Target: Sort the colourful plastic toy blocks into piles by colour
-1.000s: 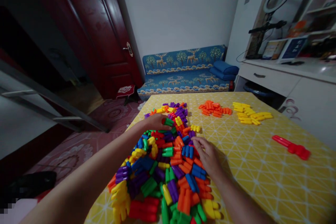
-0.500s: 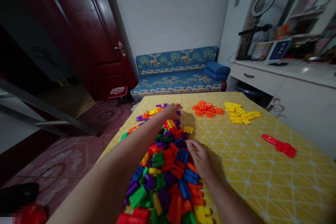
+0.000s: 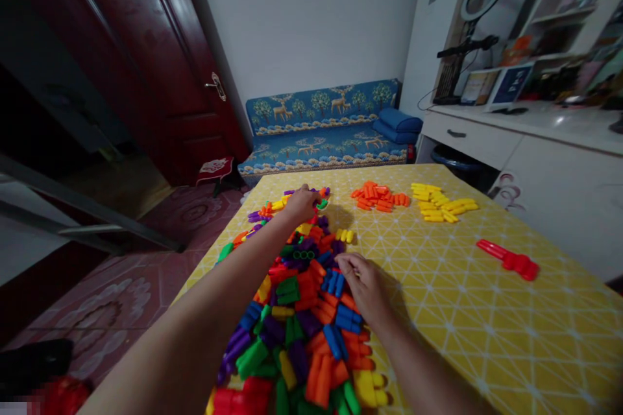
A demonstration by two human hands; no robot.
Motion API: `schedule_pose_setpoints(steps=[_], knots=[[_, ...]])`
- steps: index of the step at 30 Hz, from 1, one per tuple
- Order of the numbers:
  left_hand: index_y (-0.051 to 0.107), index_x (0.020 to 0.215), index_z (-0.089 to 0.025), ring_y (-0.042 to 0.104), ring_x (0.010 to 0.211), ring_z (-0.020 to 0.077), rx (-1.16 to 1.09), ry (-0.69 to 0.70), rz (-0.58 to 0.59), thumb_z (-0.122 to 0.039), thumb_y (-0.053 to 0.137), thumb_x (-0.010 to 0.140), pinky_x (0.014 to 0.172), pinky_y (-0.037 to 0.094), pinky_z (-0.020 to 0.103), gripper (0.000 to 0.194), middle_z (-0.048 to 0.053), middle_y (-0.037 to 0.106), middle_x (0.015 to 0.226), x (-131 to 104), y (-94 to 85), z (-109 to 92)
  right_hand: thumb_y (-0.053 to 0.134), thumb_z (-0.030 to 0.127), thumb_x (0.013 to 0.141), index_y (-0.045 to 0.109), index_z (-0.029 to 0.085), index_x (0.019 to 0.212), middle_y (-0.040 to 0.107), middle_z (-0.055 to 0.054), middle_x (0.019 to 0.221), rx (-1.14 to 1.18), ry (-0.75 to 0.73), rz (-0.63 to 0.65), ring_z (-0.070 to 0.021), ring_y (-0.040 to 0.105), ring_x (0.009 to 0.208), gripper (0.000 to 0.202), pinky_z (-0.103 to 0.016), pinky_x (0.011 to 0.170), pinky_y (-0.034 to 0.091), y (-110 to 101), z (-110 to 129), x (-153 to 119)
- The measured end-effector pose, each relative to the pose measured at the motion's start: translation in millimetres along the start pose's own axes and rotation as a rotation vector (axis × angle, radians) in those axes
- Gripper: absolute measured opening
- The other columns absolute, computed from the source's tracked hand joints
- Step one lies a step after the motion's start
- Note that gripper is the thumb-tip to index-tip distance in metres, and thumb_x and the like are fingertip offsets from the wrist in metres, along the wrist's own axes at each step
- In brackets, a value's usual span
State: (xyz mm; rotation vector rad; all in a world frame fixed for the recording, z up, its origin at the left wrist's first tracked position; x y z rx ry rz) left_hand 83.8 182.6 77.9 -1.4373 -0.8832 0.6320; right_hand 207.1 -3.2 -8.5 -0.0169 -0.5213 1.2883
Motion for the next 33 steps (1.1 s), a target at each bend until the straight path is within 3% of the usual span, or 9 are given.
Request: schedule_pose_setpoints(steps=[2, 4, 7, 9, 14, 18, 22, 29, 33], knots=[[0.069, 0.11, -0.019, 0.06, 0.101, 0.0235, -0.177, -0.044, -0.126, -0.013, 0.059, 0.074, 0.087, 0.05, 0.031, 0.038, 0.009, 0.067, 0.101, -20.0, -14.7, 0.6, 0.046, 0.042, 0.094, 0.069, 0.027, 0.093, 0.071, -0.003, 0.095, -0.008, -0.004, 0.017, -0.0181, 0.066, 0.09, 0.027, -0.027, 0.077, 0.051, 0.6, -1.9, 0.7], [0.067, 0.113, -0.018, 0.063, 0.086, 0.019, -0.578, -0.146, -0.237, -0.018, 0.061, 0.074, 0.076, 0.052, 0.028, 0.04, 0.006, 0.068, 0.093, -46.7, -21.4, 0.4, 0.046, 0.043, 0.093, 0.068, 0.025, 0.092, 0.071, -0.004, 0.093, -0.024, -0.005, 0.026, -0.0189, 0.066, 0.089, 0.029, -0.028, 0.077, 0.051, 1.3, -4.4, 1.3], [0.063, 0.12, -0.019, 0.062, 0.066, 0.0136, -1.211, -0.299, -0.211, -0.031, 0.067, 0.073, 0.059, 0.049, 0.023, 0.048, 0.002, 0.068, 0.083, -89.6, -7.4, -6.7, 0.049, 0.046, 0.091, 0.069, 0.022, 0.093, 0.072, -0.006, 0.091, -0.007, 0.03, 0.025, -0.0208, 0.067, 0.085, 0.032, -0.03, 0.076, 0.052, 2.3, -9.3, 1.6], [0.066, 0.116, -0.019, 0.062, 0.066, 0.0127, -1.392, -0.301, -0.208, -0.036, 0.075, 0.066, 0.058, 0.048, 0.021, 0.053, 0.002, 0.068, 0.084, -112.4, 6.6, -14.5, 0.052, 0.048, 0.089, 0.068, 0.021, 0.099, 0.072, -0.007, 0.096, 0.05, 0.072, 0.008, -0.0217, 0.068, 0.086, 0.033, -0.032, 0.076, 0.053, 2.8, -11.5, 1.0], [0.071, 0.109, -0.017, 0.065, 0.082, 0.0178, -1.333, -0.073, -0.223, -0.035, 0.078, 0.07, 0.076, 0.051, 0.027, 0.044, 0.006, 0.072, 0.099, -135.4, 25.2, -31.9, 0.062, 0.043, 0.084, 0.058, 0.023, 0.126, 0.067, -0.008, 0.121, 0.206, 0.017, -0.002, -0.0228, 0.066, 0.105, 0.047, -0.035, 0.085, 0.055, 2.7, -3.2, -3.0], [0.069, 0.117, -0.02, 0.063, 0.101, 0.0226, -1.079, 0.114, -0.249, -0.027, 0.068, 0.082, 0.092, 0.048, 0.033, 0.036, 0.008, 0.07, 0.111, -139.1, 18.4, -41.8, 0.065, 0.039, 0.082, 0.054, 0.026, 0.134, 0.064, -0.007, 0.128, 0.143, -0.062, 0.01, -0.0236, 0.063, 0.113, 0.054, -0.039, 0.094, 0.053, 0.5, 4.0, -5.7], [0.068, 0.121, -0.026, 0.064, 0.099, 0.0221, -0.805, 0.278, -0.214, -0.018, 0.062, 0.086, 0.089, 0.049, 0.032, 0.037, 0.008, 0.069, 0.109, -143.8, 13.4, -51.5, 0.064, 0.04, 0.083, 0.055, 0.026, 0.131, 0.065, -0.007, 0.127, 0.144, -0.041, 0.004, -0.0235, 0.063, 0.112, 0.05, -0.038, 0.094, 0.053, 0.6, 2.0, -6.8], [0.056, 0.135, -0.029, 0.064, 0.101, 0.0203, -0.716, 0.318, -0.178, -0.013, 0.056, 0.088, 0.089, 0.049, 0.03, 0.05, 0.005, 0.069, 0.114, -149.5, 15.6, -53.8, 0.065, 0.041, 0.083, 0.059, 0.021, 0.121, 0.071, -0.008, 0.106, 0.214, 0.009, -0.057, -0.0199, 0.068, 0.089, 0.044, -0.032, 0.078, 0.055, -0.7, 1.6, -1.5], [0.062, 0.128, -0.024, 0.064, 0.098, 0.02, -0.721, 0.207, -0.268, -0.016, 0.052, 0.091, 0.088, 0.049, 0.031, 0.039, 0.007, 0.069, 0.108, -148.5, 18.6, -45.1, 0.064, 0.041, 0.081, 0.063, 0.018, 0.114, 0.071, -0.011, 0.103, 0.056, 0.002, -0.325, -0.0209, 0.067, 0.084, 0.04, -0.035, 0.077, 0.054, -44.9, -19.1, 16.3]])
Point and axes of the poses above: each hand's wrist, its own x-axis towards the middle knuckle, its own y-axis out of the palm, z = x × y, the point moved 3 cm from there along x, towards the middle knuckle
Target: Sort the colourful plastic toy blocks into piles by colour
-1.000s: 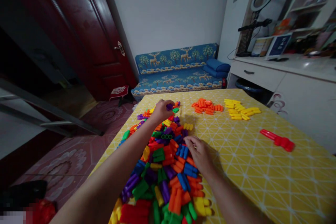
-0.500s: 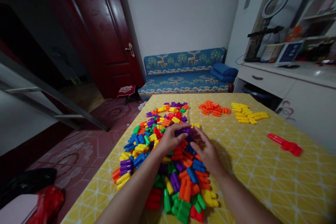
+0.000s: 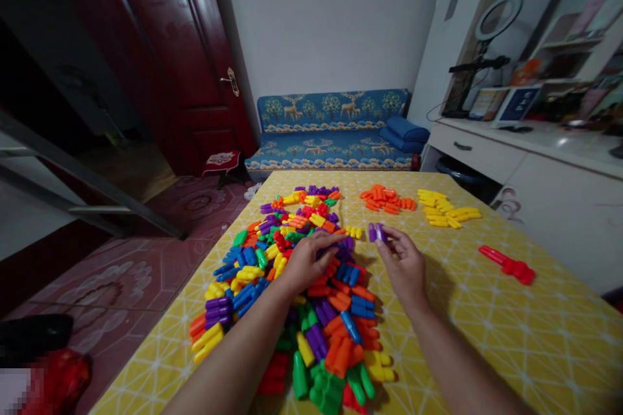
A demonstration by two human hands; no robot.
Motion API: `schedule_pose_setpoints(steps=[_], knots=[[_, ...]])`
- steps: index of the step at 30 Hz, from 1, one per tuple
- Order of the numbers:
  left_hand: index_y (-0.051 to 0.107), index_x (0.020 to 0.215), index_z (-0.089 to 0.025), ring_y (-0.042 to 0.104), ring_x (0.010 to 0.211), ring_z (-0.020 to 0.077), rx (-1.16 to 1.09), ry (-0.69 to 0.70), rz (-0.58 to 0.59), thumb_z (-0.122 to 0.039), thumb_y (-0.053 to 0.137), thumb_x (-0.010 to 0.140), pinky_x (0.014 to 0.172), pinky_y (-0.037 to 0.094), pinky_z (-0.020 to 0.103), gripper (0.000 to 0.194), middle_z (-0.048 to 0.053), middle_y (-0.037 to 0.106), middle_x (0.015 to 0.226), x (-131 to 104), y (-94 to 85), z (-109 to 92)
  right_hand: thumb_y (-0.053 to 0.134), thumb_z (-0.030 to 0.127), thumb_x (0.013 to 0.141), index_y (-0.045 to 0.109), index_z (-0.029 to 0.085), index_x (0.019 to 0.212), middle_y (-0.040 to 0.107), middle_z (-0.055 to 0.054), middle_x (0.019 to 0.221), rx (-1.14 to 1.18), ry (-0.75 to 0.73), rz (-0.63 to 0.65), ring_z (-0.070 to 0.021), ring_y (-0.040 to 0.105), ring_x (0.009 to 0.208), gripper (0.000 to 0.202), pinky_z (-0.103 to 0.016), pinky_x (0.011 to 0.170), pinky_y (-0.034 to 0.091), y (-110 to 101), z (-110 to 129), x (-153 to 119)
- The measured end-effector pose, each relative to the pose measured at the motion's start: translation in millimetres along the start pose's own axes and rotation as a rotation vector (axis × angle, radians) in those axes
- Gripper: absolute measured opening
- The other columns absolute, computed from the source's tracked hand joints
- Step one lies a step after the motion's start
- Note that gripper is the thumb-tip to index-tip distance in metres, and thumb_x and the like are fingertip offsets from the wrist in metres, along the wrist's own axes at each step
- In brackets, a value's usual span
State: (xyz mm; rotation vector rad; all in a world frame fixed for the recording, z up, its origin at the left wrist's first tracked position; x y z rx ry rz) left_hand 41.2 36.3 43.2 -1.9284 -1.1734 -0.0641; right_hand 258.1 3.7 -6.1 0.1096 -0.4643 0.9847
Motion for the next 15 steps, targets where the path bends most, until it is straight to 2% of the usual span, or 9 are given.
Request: schedule_pose_setpoints(steps=[2, 6, 8, 10, 13, 15], knots=[[0.063, 0.127, -0.023, 0.063, 0.101, 0.0203, -0.006, -0.016, -0.036, -0.018, 0.053, 0.091, 0.091, 0.049, 0.032, 0.037, 0.008, 0.068, 0.112, -0.3, -0.1, 3.7, 0.062, 0.038, 0.079, 0.065, 0.018, 0.11, 0.072, -0.012, 0.101, -0.217, -0.036, -0.077, -0.0228, 0.066, 0.084, 0.037, -0.04, 0.08, 0.053, -24.3, -15.4, 16.4], [0.062, 0.128, -0.024, 0.064, 0.101, 0.0208, 0.015, -0.028, -0.035, -0.02, 0.055, 0.091, 0.09, 0.049, 0.033, 0.038, 0.007, 0.068, 0.114, -1.2, 2.0, 6.1, 0.058, 0.033, 0.078, 0.069, 0.02, 0.104, 0.068, -0.014, 0.111, -0.647, -0.227, -0.07, -0.0279, 0.061, 0.104, 0.031, -0.046, 0.095, 0.045, -50.8, -33.5, 30.5], [0.062, 0.128, -0.025, 0.064, 0.102, 0.0212, 0.033, -0.027, -0.027, -0.021, 0.054, 0.091, 0.089, 0.05, 0.033, 0.038, 0.007, 0.068, 0.114, -1.7, 2.6, 5.4, 0.056, 0.03, 0.078, 0.069, 0.019, 0.101, 0.068, -0.013, 0.109, -0.72, -0.287, -0.12, -0.0265, 0.06, 0.103, 0.028, -0.042, 0.092, 0.045, -53.1, -32.3, 28.2], [0.062, 0.128, -0.025, 0.063, 0.103, 0.0213, 0.039, -0.026, -0.028, -0.022, 0.054, 0.092, 0.09, 0.049, 0.033, 0.037, 0.007, 0.068, 0.115, -2.0, 2.4, 4.7, 0.054, 0.026, 0.078, 0.07, 0.019, 0.089, 0.069, -0.01, 0.098, -0.744, -0.303, -0.132, -0.0233, 0.061, 0.092, 0.021, -0.036, 0.084, 0.046, -50.0, -27.4, 24.1], [0.062, 0.128, -0.025, 0.064, 0.103, 0.0209, 0.033, -0.026, -0.032, -0.022, 0.054, 0.092, 0.09, 0.049, 0.033, 0.037, 0.007, 0.068, 0.115, -2.2, 1.9, 4.7, 0.054, 0.024, 0.078, 0.069, 0.021, 0.075, 0.069, -0.006, 0.083, -0.798, -0.288, -0.082, -0.0207, 0.06, 0.08, 0.016, -0.032, 0.075, 0.045, -43.4, -20.7, 19.7], [0.062, 0.128, -0.024, 0.064, 0.102, 0.0206, 0.029, -0.029, -0.036, -0.022, 0.054, 0.091, 0.09, 0.05, 0.032, 0.037, 0.007, 0.068, 0.114, -2.3, 1.4, 5.1, 0.054, 0.027, 0.08, 0.072, 0.022, 0.079, 0.07, -0.006, 0.085, -0.863, -0.266, -0.016, -0.0218, 0.06, 0.081, 0.018, -0.033, 0.075, 0.044, -40.6, -20.8, 19.3]])
Point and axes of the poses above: each hand's wrist, its own x-axis towards the middle knuckle, its own y-axis out of the palm, z = x × y, the point moved 3 cm from there along x, towards the middle knuckle
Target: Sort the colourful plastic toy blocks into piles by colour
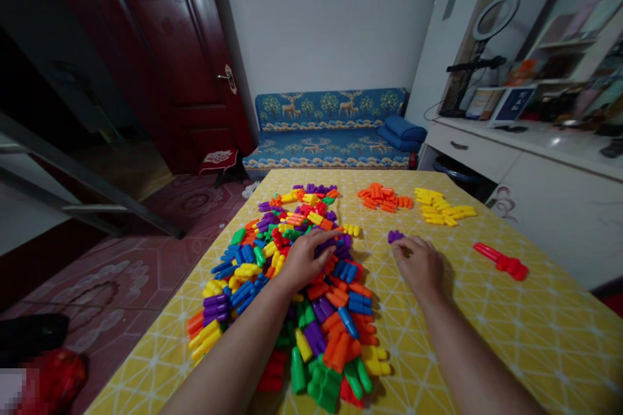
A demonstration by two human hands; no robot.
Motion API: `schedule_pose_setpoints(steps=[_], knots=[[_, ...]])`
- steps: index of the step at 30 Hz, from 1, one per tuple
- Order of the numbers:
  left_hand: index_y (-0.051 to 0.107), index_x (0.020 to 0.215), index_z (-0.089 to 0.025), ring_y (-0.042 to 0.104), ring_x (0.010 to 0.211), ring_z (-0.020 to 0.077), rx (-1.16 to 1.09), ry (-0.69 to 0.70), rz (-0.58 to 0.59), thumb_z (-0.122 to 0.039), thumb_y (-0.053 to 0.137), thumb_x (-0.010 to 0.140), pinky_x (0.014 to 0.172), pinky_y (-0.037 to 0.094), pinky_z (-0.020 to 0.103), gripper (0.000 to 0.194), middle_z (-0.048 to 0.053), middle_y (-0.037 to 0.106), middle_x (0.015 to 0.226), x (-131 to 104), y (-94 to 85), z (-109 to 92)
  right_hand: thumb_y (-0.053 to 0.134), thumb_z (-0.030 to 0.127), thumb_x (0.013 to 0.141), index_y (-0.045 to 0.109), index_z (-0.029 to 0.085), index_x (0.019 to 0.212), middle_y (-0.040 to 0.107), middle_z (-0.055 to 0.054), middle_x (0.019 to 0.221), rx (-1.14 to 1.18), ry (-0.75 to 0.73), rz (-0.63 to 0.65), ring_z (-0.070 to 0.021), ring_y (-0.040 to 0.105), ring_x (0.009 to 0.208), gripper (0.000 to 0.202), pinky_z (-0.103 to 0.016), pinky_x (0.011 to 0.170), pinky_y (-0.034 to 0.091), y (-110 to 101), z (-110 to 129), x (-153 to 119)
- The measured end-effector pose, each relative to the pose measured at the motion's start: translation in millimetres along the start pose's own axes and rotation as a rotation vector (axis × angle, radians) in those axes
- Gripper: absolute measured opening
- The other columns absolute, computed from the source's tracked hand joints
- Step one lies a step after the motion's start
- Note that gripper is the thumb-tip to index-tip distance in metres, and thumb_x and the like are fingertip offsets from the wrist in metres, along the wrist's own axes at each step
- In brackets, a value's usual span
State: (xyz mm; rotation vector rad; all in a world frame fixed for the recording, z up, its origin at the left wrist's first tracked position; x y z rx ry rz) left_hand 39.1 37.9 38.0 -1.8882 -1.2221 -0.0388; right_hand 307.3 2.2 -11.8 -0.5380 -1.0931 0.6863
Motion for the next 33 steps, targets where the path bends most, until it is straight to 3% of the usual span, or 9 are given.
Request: schedule_pose_setpoints(steps=[5, 8, 11, 16, 19, 21, 26, 30, 33], knots=[[0.061, 0.128, -0.024, 0.064, 0.103, 0.0219, 0.021, -0.008, 0.026, -0.022, 0.055, 0.09, 0.091, 0.05, 0.034, 0.039, 0.007, 0.068, 0.116, -1.2, -0.6, -1.1, 0.059, 0.033, 0.079, 0.067, 0.016, 0.118, 0.068, -0.016, 0.113, -0.057, 0.041, 0.074, -0.03, 0.061, 0.098, 0.043, -0.044, 0.086, 0.046, 8.7, -9.8, 1.5], [0.056, 0.135, -0.025, 0.064, 0.108, 0.0241, 0.026, -0.015, 0.043, -0.022, 0.056, 0.089, 0.094, 0.049, 0.036, 0.047, 0.008, 0.067, 0.123, -2.4, -0.1, -1.7, 0.057, 0.033, 0.081, 0.066, 0.016, 0.117, 0.067, -0.017, 0.116, 0.137, 0.014, 0.015, -0.0304, 0.061, 0.105, 0.041, -0.046, 0.091, 0.046, 9.7, -3.4, 1.3], [0.047, 0.142, -0.025, 0.062, 0.111, 0.0263, 0.019, -0.046, 0.006, -0.022, 0.062, 0.084, 0.095, 0.049, 0.038, 0.06, 0.008, 0.064, 0.128, -3.3, -0.4, -0.7, 0.055, 0.034, 0.084, 0.068, 0.016, 0.11, 0.068, -0.014, 0.112, 0.468, 0.002, 0.032, -0.0257, 0.064, 0.1, 0.034, -0.041, 0.086, 0.051, 5.2, 26.5, -3.3], [0.039, 0.146, -0.02, 0.067, 0.083, 0.0185, -0.081, -0.058, 0.004, -0.016, 0.066, 0.076, 0.074, 0.053, 0.027, 0.075, 0.005, 0.072, 0.103, -4.0, 1.0, -0.6, 0.058, 0.037, 0.087, 0.061, 0.021, 0.124, 0.069, -0.008, 0.114, 0.829, -0.006, 0.36, -0.02, 0.067, 0.092, 0.04, -0.032, 0.075, 0.055, -0.6, 99.4, -22.3], [0.037, 0.147, -0.018, 0.063, 0.068, 0.0138, -0.09, -0.033, 0.065, -0.015, 0.064, 0.075, 0.063, 0.049, 0.022, 0.077, 0.002, 0.072, 0.09, -5.0, 3.6, -2.4, 0.061, 0.035, 0.085, 0.058, 0.023, 0.127, 0.065, -0.008, 0.126, 0.894, 0.0, 0.37, -0.0223, 0.064, 0.108, 0.044, -0.034, 0.084, 0.054, 1.1, 119.1, -32.4], [0.039, 0.146, -0.019, 0.06, 0.062, 0.0121, -0.063, -0.033, 0.09, -0.015, 0.064, 0.075, 0.06, 0.047, 0.021, 0.076, 0.001, 0.072, 0.087, -5.5, 4.9, -3.3, 0.061, 0.033, 0.084, 0.06, 0.022, 0.121, 0.068, -0.008, 0.119, 0.925, 0.036, 0.359, -0.0222, 0.066, 0.104, 0.038, -0.035, 0.085, 0.055, 3.4, 121.5, -35.8], [0.048, 0.141, -0.02, 0.065, 0.072, 0.0149, -0.106, -0.035, 0.111, -0.017, 0.066, 0.077, 0.073, 0.05, 0.025, 0.067, 0.0, 0.073, 0.087, -4.4, 7.2, -2.4, 0.065, 0.038, 0.082, 0.061, 0.02, 0.106, 0.073, -0.006, 0.092, 0.96, 0.168, 0.225, -0.0195, 0.069, 0.079, 0.03, -0.031, 0.071, 0.055, -5.8, 105.2, -21.6], [0.059, 0.13, -0.019, 0.065, 0.07, 0.0146, -0.118, -0.059, 0.096, -0.022, 0.065, 0.08, 0.069, 0.05, 0.025, 0.05, 0.001, 0.073, 0.083, -3.2, 7.4, 1.9, 0.064, 0.043, 0.079, 0.06, 0.018, 0.106, 0.071, -0.009, 0.093, 0.916, 0.322, -0.045, -0.0197, 0.067, 0.077, 0.037, -0.031, 0.067, 0.054, -14.9, 49.8, 2.3], [0.068, 0.118, -0.018, 0.064, 0.066, 0.0149, -0.09, -0.078, 0.11, -0.024, 0.065, 0.081, 0.064, 0.049, 0.024, 0.037, 0.002, 0.073, 0.081, -2.6, 7.2, 2.7, 0.064, 0.044, 0.077, 0.066, 0.018, 0.105, 0.07, -0.008, 0.086, 0.611, 0.292, 0.014, -0.0209, 0.065, 0.071, 0.038, -0.034, 0.064, 0.051, -13.0, 4.8, 10.3]])
Point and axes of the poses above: each hand's wrist, its own x-axis towards the middle knuckle, its own y-axis out of the palm, z = x × y, the point moved 3 cm from there along x, towards the middle knuckle
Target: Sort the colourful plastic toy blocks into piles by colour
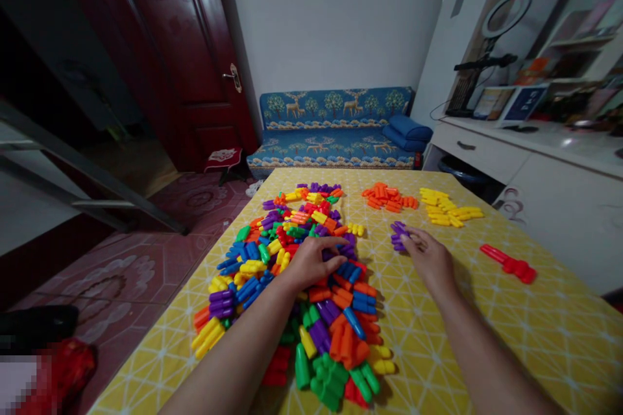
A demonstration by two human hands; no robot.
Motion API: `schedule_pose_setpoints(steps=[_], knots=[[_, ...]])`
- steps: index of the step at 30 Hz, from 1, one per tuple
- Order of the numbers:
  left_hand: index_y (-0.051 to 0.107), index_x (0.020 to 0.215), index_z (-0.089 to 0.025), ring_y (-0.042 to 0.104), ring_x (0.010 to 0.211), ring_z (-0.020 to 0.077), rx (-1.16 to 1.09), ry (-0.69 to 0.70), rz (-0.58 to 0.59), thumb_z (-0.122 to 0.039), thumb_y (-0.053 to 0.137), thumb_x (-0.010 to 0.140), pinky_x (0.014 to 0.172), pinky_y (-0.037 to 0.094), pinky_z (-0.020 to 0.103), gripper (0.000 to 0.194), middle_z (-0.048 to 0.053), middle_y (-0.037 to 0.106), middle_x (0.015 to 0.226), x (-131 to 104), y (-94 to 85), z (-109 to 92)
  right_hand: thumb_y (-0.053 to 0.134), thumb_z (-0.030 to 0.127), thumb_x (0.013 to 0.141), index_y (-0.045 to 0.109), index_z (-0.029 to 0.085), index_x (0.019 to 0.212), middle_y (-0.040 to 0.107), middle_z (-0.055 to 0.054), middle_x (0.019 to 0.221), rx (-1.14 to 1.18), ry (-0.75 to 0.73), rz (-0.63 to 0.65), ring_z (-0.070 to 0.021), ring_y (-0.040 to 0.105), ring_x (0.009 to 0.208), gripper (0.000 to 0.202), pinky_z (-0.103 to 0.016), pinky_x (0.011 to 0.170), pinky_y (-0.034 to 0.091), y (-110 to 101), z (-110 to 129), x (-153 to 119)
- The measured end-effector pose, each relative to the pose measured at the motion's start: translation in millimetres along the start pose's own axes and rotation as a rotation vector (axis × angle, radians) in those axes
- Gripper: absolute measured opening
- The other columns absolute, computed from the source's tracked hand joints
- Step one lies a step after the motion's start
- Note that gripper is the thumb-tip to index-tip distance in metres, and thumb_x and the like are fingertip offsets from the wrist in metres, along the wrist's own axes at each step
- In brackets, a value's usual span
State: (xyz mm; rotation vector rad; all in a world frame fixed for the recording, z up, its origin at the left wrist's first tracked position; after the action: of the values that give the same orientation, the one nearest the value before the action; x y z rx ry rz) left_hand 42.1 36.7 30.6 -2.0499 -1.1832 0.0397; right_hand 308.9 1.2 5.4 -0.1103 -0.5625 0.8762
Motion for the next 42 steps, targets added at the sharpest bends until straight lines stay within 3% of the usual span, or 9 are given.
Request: schedule_pose_setpoints(steps=[4, 10, 16, 19, 24, 30, 35, 39, 42], knots=[[0.072, 0.109, -0.019, 0.068, 0.076, 0.0178, 0.019, 0.006, 0.001, -0.027, 0.065, 0.082, 0.07, 0.052, 0.027, 0.029, 0.003, 0.075, 0.091, 0.6, -0.9, -2.2, 0.06, 0.044, 0.079, 0.07, 0.021, 0.106, 0.065, -0.011, 0.097, -0.485, -0.081, -0.077, -0.0219, 0.061, 0.072, 0.037, -0.035, 0.064, 0.046, -17.9, -13.8, 2.1], [0.073, 0.106, -0.019, 0.07, 0.09, 0.0206, -0.043, 0.036, -0.003, -0.029, 0.066, 0.084, 0.081, 0.053, 0.029, 0.025, 0.005, 0.076, 0.101, 0.6, -1.0, -1.9, 0.065, 0.038, 0.076, 0.068, 0.023, 0.08, 0.06, -0.006, 0.088, -0.662, -0.16, 0.009, -0.0181, 0.057, 0.068, 0.016, -0.03, 0.058, 0.042, -7.2, -7.0, -5.1], [0.075, 0.097, -0.017, 0.067, 0.082, 0.0198, -0.093, 0.067, -0.095, -0.043, 0.071, 0.082, 0.076, 0.051, 0.029, 0.031, 0.008, 0.074, 0.09, 3.2, -4.2, 1.3, 0.056, 0.027, 0.075, 0.068, 0.021, 0.087, 0.061, -0.007, 0.095, -0.403, -0.228, 0.015, -0.0154, 0.057, 0.065, 0.018, -0.032, 0.067, 0.051, -4.4, -30.7, 3.1], [0.075, 0.093, -0.016, 0.064, 0.081, 0.0196, -0.102, 0.084, -0.188, -0.049, 0.069, 0.081, 0.075, 0.049, 0.029, 0.036, 0.009, 0.069, 0.086, 4.6, -8.3, 1.6, 0.056, 0.027, 0.074, 0.067, 0.02, 0.098, 0.064, -0.011, 0.107, -0.294, -0.268, 0.021, -0.0208, 0.062, 0.083, 0.027, -0.039, 0.082, 0.053, -1.6, -30.5, 5.6], [0.074, 0.097, -0.017, 0.062, 0.087, 0.0206, -0.054, 0.087, -0.227, -0.052, 0.072, 0.078, 0.079, 0.049, 0.03, 0.04, 0.009, 0.065, 0.091, 4.8, -10.0, 1.6, 0.055, 0.026, 0.081, 0.066, 0.02, 0.106, 0.065, -0.012, 0.118, -0.124, -0.408, 0.059, -0.0263, 0.057, 0.115, 0.028, -0.047, 0.102, 0.045, 14.1, 8.1, -9.2], [0.07, 0.107, -0.017, 0.063, 0.096, 0.0234, -0.084, 0.147, -0.22, -0.049, 0.073, 0.077, 0.085, 0.049, 0.032, 0.043, 0.01, 0.067, 0.101, 3.7, -9.2, 0.5, 0.056, 0.019, 0.081, 0.06, 0.026, 0.122, 0.067, -0.007, 0.116, 0.14, -0.262, 0.471, -0.0186, 0.067, 0.09, 0.042, -0.036, 0.083, 0.057, 58.0, 59.8, -58.1], [0.059, 0.128, -0.019, 0.057, 0.117, 0.0261, -0.122, 0.229, -0.158, -0.046, 0.064, 0.087, 0.1, 0.045, 0.037, 0.05, 0.014, 0.062, 0.124, 2.3, -7.9, -2.3, 0.059, 0.013, 0.076, 0.046, 0.036, 0.14, 0.053, -0.002, 0.142, 0.157, -0.276, 0.551, -0.0218, 0.054, 0.125, 0.069, -0.04, 0.102, 0.048, 71.7, 74.2, -75.4], [0.05, 0.138, -0.021, 0.053, 0.126, 0.027, -0.153, 0.253, -0.103, -0.046, 0.066, 0.086, 0.106, 0.042, 0.039, 0.06, 0.014, 0.056, 0.136, 0.9, -5.2, -4.1, 0.057, 0.014, 0.077, 0.062, 0.028, 0.121, 0.065, -0.004, 0.123, 0.142, -0.329, 0.465, -0.022, 0.059, 0.117, 0.046, -0.039, 0.101, 0.047, 69.5, 71.3, -70.1], [0.057, 0.131, -0.019, 0.063, 0.112, 0.0266, -0.206, 0.203, -0.054, -0.048, 0.071, 0.08, 0.096, 0.049, 0.036, 0.06, 0.013, 0.066, 0.122, 1.1, -3.0, -4.3, 0.057, 0.019, 0.081, 0.065, 0.023, 0.099, 0.07, -0.005, 0.099, 0.131, -0.297, 0.433, -0.0204, 0.066, 0.093, 0.021, -0.034, 0.084, 0.053, 68.1, 67.6, -69.0]])
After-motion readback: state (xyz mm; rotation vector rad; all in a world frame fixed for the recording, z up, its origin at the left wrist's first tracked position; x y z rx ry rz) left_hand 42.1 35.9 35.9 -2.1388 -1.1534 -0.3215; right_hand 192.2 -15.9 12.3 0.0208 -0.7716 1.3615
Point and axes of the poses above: each hand's wrist, its own x-axis towards the middle knuckle, its own y-axis out of the palm, z = x × y, the point moved 3 cm from there along x, towards the middle knuckle
